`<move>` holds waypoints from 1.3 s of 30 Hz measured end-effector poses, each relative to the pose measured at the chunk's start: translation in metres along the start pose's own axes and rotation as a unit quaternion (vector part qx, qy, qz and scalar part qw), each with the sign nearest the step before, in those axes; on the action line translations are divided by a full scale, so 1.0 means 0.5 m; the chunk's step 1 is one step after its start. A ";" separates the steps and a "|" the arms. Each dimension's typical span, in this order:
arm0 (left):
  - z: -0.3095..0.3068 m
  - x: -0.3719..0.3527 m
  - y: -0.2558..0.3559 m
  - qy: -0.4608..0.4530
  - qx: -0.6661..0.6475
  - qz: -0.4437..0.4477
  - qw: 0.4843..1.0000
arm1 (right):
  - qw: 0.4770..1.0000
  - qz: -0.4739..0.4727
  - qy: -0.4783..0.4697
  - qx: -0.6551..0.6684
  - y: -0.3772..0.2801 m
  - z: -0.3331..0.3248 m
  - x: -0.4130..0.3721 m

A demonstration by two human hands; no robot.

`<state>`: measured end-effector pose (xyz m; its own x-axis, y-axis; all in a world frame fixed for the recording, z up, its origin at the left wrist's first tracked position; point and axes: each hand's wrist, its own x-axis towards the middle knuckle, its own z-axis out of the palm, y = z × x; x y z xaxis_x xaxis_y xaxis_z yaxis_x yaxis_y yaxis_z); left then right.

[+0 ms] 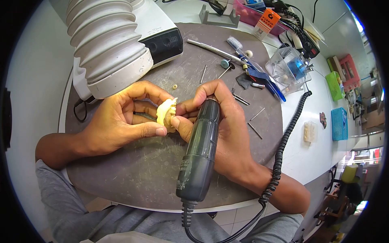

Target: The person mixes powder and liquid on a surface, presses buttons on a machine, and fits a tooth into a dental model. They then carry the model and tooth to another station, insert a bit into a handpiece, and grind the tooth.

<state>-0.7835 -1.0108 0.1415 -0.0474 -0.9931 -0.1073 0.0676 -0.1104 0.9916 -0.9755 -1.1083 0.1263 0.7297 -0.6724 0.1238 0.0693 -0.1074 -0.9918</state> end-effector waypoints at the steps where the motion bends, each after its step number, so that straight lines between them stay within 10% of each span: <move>1: -0.001 0.000 -0.001 0.000 0.000 0.000 1.000 | 1.000 0.000 0.000 0.000 0.002 0.001 0.000; 20: 0.004 0.000 -0.013 0.014 0.015 0.025 0.999 | 0.998 0.006 0.029 0.053 -0.002 0.011 -0.001; 30: -0.005 -0.013 0.005 -0.045 0.301 0.121 0.945 | 0.968 -0.059 0.072 -0.233 -0.064 -0.110 -0.086; 39: -0.008 -0.022 0.008 -0.008 0.407 0.226 0.885 | 0.923 0.206 0.273 -0.174 -0.120 -0.157 -0.202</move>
<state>-0.7788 -1.0006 0.1464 -0.2127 -0.9272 0.3082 -0.6572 0.3692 0.6571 -1.1068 -1.0916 0.1756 0.1875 -0.9674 -0.1704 -0.4301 0.0752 -0.8997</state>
